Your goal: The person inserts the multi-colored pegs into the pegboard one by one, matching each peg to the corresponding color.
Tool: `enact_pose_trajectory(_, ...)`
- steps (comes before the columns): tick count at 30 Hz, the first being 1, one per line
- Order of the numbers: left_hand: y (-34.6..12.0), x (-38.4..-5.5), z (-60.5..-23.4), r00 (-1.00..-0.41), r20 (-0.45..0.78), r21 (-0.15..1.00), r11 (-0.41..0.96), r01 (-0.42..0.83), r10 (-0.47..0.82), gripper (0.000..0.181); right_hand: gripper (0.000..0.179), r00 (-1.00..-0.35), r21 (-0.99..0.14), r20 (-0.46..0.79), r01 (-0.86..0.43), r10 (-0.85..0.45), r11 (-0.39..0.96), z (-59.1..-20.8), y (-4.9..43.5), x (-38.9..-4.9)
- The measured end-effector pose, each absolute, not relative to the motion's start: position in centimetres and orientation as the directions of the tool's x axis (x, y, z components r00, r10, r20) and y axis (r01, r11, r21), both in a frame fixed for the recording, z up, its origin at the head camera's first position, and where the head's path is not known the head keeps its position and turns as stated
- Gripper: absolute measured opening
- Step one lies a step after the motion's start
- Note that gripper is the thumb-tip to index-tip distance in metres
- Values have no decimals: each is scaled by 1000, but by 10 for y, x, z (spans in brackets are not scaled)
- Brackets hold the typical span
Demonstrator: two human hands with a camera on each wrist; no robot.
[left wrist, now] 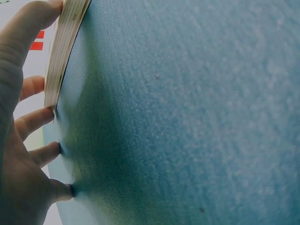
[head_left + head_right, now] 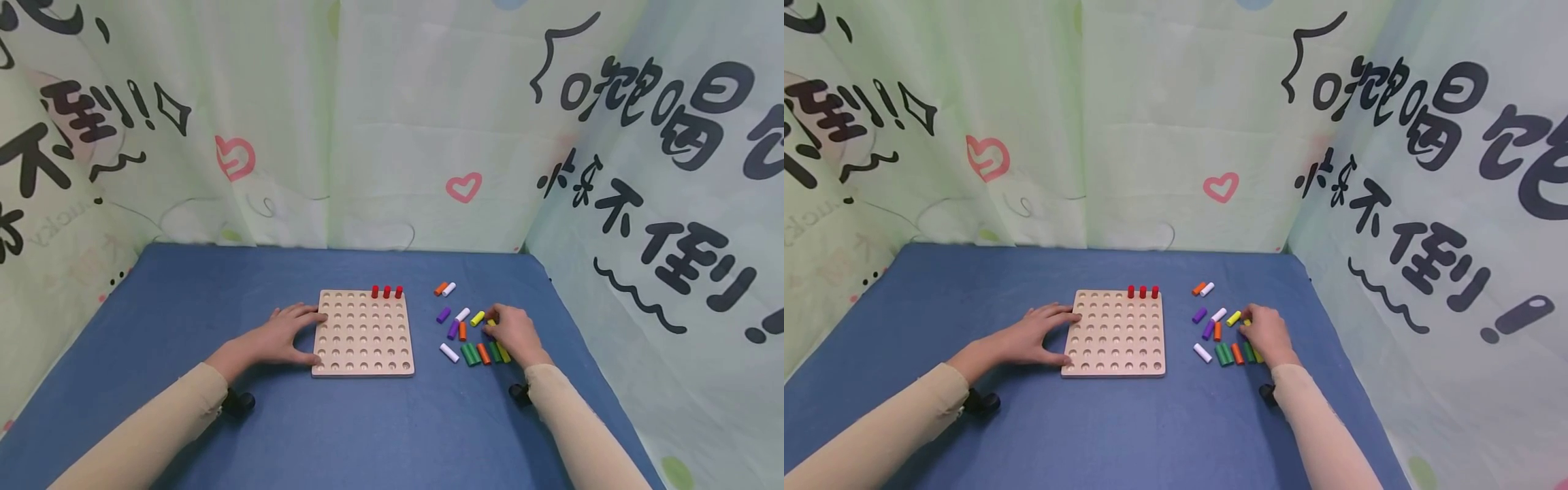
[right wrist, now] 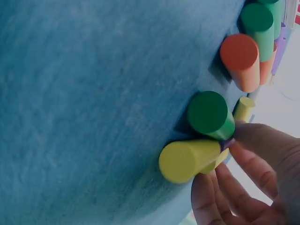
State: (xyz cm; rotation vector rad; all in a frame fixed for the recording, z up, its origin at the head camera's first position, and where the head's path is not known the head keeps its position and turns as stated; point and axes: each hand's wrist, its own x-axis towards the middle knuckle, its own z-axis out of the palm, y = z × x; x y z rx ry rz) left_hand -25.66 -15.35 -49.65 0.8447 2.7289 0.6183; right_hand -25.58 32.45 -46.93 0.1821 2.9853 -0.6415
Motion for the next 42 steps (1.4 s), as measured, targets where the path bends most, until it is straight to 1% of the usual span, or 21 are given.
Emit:
enact_pose_trajectory(5,-154,-257,-497,-811,-79,451,746,490,580,87,24,-985,-425,-128,157,112,891,-469,324,-255)
enact_pose_trajectory(12,-154,-258,-498,-812,-84,444,751,488,577,88,17,-990,-463,-85,140,114,875,-470,328,-256)
enact_pose_trajectory(20,-153,-257,-498,-813,-80,445,750,489,577,88,17,-990,-472,-80,142,117,870,-470,327,-256)
enact_pose_trajectory(26,-153,-257,-498,-812,-74,444,748,492,578,88,15,-991,-462,-44,134,128,877,-467,321,-258)
enact_pose_trajectory(35,-153,-258,-499,-813,-78,446,749,490,578,88,10,-996,-478,28,62,85,876,-460,306,-261)
enact_pose_trajectory(42,-153,-257,-498,-815,-84,448,752,483,574,89,9,-995,-496,54,43,80,867,-455,290,-263)
